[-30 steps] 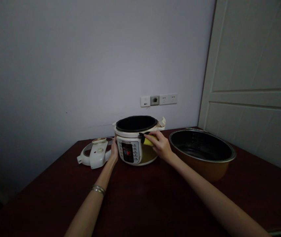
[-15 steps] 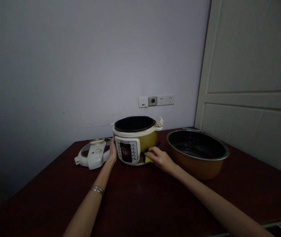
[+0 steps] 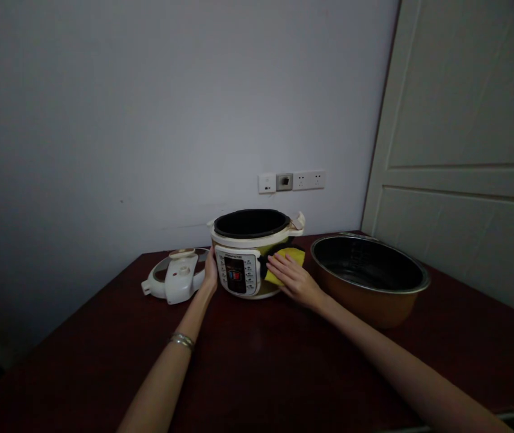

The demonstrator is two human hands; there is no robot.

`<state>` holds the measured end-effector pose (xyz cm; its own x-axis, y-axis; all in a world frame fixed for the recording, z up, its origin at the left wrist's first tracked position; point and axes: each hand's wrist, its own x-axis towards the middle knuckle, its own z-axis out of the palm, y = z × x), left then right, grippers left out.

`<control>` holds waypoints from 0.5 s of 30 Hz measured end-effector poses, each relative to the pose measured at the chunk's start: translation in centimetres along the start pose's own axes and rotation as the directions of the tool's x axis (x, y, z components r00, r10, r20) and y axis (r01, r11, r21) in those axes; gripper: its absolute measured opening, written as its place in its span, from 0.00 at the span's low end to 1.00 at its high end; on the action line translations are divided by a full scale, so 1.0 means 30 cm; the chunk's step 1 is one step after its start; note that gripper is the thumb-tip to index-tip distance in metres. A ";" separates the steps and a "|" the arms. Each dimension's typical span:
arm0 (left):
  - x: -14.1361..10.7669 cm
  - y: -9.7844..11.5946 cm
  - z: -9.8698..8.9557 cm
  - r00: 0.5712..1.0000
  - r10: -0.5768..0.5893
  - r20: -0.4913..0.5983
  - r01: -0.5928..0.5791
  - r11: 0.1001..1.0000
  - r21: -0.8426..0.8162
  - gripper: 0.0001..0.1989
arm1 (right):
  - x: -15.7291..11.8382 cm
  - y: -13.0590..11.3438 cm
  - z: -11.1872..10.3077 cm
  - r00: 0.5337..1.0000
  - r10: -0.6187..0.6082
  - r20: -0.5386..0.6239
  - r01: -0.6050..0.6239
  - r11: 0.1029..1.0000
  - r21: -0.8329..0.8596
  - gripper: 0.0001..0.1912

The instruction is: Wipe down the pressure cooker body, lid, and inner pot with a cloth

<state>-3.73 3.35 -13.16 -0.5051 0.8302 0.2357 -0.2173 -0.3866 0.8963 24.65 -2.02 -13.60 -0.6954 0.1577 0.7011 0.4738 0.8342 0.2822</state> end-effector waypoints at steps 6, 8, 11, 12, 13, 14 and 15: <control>-0.008 0.017 0.010 1.000 -0.023 -0.004 0.023 1.000 -0.004 0.13 | -0.115 -0.036 0.008 0.956 -0.092 0.279 0.067 0.993 0.097 0.27; -0.011 0.019 0.011 1.000 -0.023 -0.013 0.023 1.000 -0.002 0.13 | -0.133 -0.038 0.012 0.941 -0.115 0.319 0.091 0.992 0.089 0.27; -0.015 0.021 0.011 0.999 -0.031 -0.037 0.032 0.999 0.013 0.13 | -0.116 -0.021 0.007 0.939 -0.141 0.313 0.132 0.990 0.049 0.26; -0.016 0.021 0.011 0.998 -0.039 -0.045 0.040 0.999 0.019 0.13 | -0.099 -0.012 0.001 0.943 -0.145 0.300 0.142 0.989 0.034 0.26; -0.016 0.021 0.011 0.998 -0.046 -0.050 0.048 0.999 0.023 0.13 | -0.077 -0.003 -0.006 0.950 -0.142 0.279 0.143 0.990 0.017 0.25; -0.016 0.021 0.011 0.997 -0.050 -0.051 0.051 0.998 0.024 0.13 | -0.053 0.006 -0.015 0.959 -0.131 0.249 0.136 0.991 -0.002 0.25; -0.016 0.021 0.011 0.997 -0.050 -0.050 0.051 0.998 0.023 0.13 | -0.027 0.013 -0.024 0.970 -0.112 0.214 0.119 0.993 -0.022 0.25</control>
<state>-3.34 2.83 -12.58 -0.5348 0.8275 0.1712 -0.2237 -0.3340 0.9156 25.77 -2.20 -13.59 -0.8432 0.1730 0.5090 0.3995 0.8353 0.3778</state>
